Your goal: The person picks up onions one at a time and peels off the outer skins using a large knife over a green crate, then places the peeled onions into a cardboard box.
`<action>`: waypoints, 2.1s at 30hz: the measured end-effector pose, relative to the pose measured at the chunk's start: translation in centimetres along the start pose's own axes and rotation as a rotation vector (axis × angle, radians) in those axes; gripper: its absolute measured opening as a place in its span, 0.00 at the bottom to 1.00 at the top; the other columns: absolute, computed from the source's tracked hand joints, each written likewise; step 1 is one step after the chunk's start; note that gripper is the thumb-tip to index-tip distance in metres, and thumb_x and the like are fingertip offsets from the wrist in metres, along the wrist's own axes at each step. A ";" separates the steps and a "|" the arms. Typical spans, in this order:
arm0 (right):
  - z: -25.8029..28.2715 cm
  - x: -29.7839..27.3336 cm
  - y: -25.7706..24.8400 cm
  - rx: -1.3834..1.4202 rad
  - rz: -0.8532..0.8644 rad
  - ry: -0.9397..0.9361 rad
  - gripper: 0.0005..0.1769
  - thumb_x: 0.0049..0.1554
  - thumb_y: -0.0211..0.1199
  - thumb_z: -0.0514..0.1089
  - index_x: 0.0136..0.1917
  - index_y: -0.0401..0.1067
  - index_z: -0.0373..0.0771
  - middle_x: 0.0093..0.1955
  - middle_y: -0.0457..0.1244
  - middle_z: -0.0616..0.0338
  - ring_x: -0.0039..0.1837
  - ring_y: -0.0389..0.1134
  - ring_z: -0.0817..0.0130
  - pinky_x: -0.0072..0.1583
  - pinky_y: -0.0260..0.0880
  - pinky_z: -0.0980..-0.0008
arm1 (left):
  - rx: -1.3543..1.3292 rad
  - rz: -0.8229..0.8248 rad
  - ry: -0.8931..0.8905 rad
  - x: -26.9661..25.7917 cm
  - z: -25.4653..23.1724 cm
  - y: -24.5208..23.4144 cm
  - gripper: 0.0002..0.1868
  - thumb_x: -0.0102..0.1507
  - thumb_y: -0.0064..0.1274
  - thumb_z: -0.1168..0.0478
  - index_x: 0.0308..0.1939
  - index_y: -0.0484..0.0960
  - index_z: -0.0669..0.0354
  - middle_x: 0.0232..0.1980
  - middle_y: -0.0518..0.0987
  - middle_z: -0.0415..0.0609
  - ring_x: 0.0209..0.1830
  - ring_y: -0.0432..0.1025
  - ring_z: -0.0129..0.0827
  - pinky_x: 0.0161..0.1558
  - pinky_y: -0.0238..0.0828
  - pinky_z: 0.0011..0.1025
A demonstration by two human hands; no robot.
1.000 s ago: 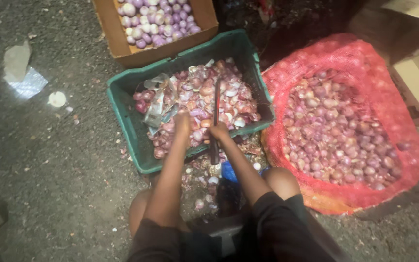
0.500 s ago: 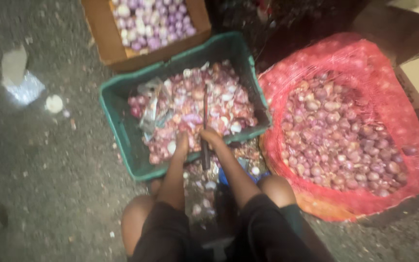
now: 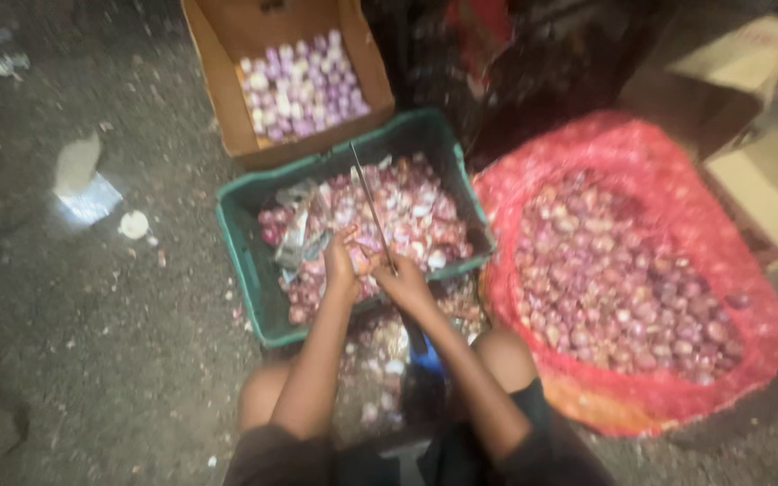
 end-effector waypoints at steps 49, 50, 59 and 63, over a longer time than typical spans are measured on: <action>5.6 -5.3 2.2 -0.474 -0.030 -0.241 0.05 0.64 0.54 0.38 0.52 0.64 0.34 0.36 0.66 0.37 0.38 0.69 0.37 0.39 0.68 0.44 | -0.189 -0.248 0.429 -5.0 -4.4 1.4 0.15 0.65 0.47 0.61 0.24 0.64 0.54 0.22 0.64 0.39 0.18 0.60 0.26 0.20 0.57 0.30; 5.4 -5.3 2.3 -0.481 -0.034 -0.250 0.06 0.63 0.54 0.37 0.52 0.63 0.33 0.37 0.67 0.37 0.38 0.69 0.37 0.39 0.68 0.45 | -0.179 -0.248 0.432 -5.7 -4.9 1.9 0.15 0.65 0.47 0.60 0.24 0.65 0.54 0.22 0.64 0.39 0.18 0.59 0.26 0.21 0.56 0.29; 7.1 -5.7 2.3 -0.358 -0.124 -0.426 0.11 0.65 0.51 0.35 0.61 0.65 0.32 0.41 0.67 0.36 0.41 0.70 0.39 0.42 0.71 0.48 | -0.093 -0.156 0.497 -6.4 -5.1 3.0 0.16 0.71 0.44 0.52 0.30 0.70 0.53 0.28 0.66 0.37 0.28 0.60 0.22 0.29 0.57 0.24; 5.5 -5.7 2.2 -0.346 -0.144 -0.415 0.11 0.66 0.52 0.36 0.61 0.66 0.31 0.39 0.66 0.41 0.39 0.70 0.43 0.41 0.70 0.51 | -0.026 -0.065 0.680 -6.6 -5.6 3.3 0.17 0.76 0.45 0.53 0.35 0.72 0.57 0.31 0.67 0.40 0.32 0.62 0.23 0.36 0.60 0.23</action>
Point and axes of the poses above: each hand's wrist, its own x-axis towards the middle knuckle, its own y-axis out of the palm, z = x × y, the point moved 4 cm from there along x, towards the middle knuckle
